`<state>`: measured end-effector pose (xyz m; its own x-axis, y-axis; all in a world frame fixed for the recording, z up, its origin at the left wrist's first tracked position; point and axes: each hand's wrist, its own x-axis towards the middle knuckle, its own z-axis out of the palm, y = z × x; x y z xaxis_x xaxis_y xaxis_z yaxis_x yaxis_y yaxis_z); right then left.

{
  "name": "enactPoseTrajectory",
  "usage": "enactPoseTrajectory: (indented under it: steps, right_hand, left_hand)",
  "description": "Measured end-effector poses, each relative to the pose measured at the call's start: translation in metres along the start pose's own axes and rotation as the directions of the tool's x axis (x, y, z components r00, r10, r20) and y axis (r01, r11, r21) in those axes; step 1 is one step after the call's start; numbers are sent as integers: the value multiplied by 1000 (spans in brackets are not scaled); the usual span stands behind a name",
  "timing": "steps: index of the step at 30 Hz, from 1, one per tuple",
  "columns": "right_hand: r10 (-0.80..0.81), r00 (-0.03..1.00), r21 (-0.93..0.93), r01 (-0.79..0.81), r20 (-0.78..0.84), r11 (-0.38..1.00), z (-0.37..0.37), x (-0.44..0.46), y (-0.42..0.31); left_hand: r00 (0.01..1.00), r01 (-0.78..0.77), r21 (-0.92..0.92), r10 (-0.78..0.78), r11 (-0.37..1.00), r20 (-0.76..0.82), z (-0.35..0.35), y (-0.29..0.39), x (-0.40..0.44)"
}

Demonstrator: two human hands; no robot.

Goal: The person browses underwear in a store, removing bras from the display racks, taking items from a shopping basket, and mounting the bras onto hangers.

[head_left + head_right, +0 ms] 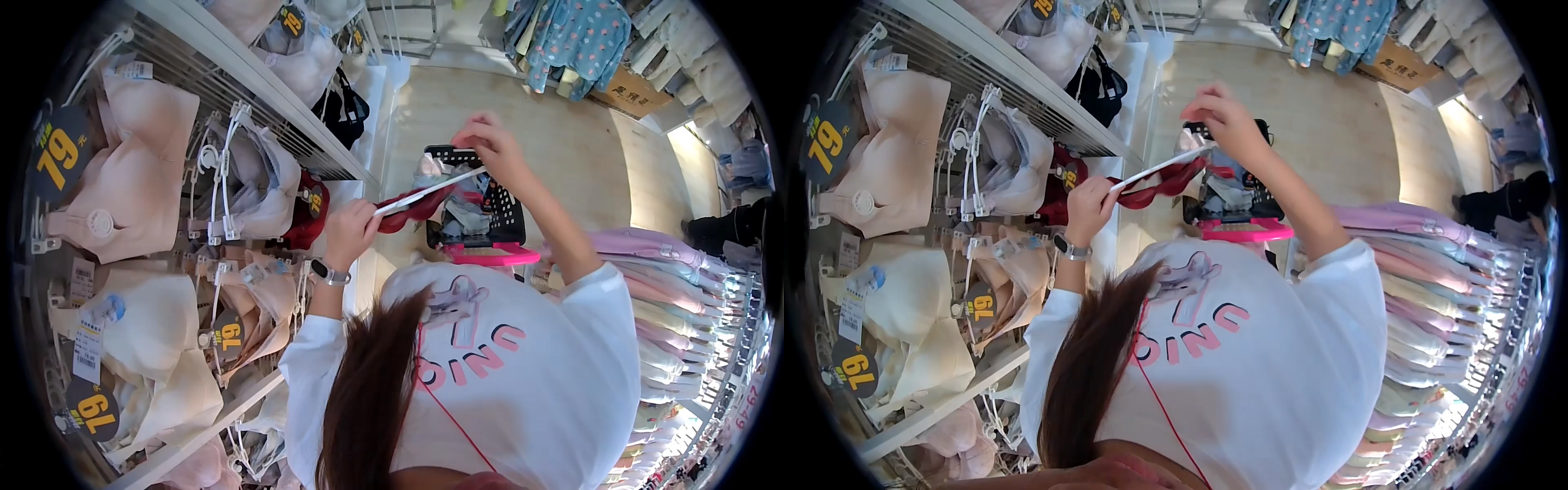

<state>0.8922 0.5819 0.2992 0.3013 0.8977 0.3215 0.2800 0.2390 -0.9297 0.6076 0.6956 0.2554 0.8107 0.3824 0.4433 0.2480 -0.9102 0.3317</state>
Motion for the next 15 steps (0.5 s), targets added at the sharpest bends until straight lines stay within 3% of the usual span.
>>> enactPoseTrajectory:
  steps: [1, 4, 5, 8, 10, 12, 14, 15]
  right_hand:
    - [-56, 994, -98, 47, -90, 994, -8, -5, -3]
    - [2, 966, -97, -28, -259, 995, -25, -25, -3]
    - [-60, 967, -242, -2, -247, 970, -29, -33, 7]
    - [82, 956, -259, -158, -281, 953, -12, -67, 63]
    - [344, 939, -329, -319, 18, 889, 16, -89, 103]
    - [160, 914, -398, 2, 373, 917, 59, -104, 119]
    - [326, 689, -360, -100, 648, 927, 105, -110, 134]
    - [301, 633, -359, -39, 713, 933, 129, -115, 147]
  left_hand:
    - [1000, 15, -2, -15, 1000, 19, 2, 0, -1]
    - [995, -20, 108, 10, 994, 96, -9, 5, 5]
    - [992, -15, 129, -2, 992, 126, -15, 8, 8]
    - [987, -17, 171, -10, 985, 158, -40, 20, 18]
    - [985, 14, 177, -44, 984, 166, -56, 28, 19]
    - [984, 23, 212, -60, 977, 170, -73, 36, 19]
    - [984, 45, 233, -83, 971, 155, -90, 47, 20]
    - [984, 55, 249, -95, 967, 153, -99, 51, 21]
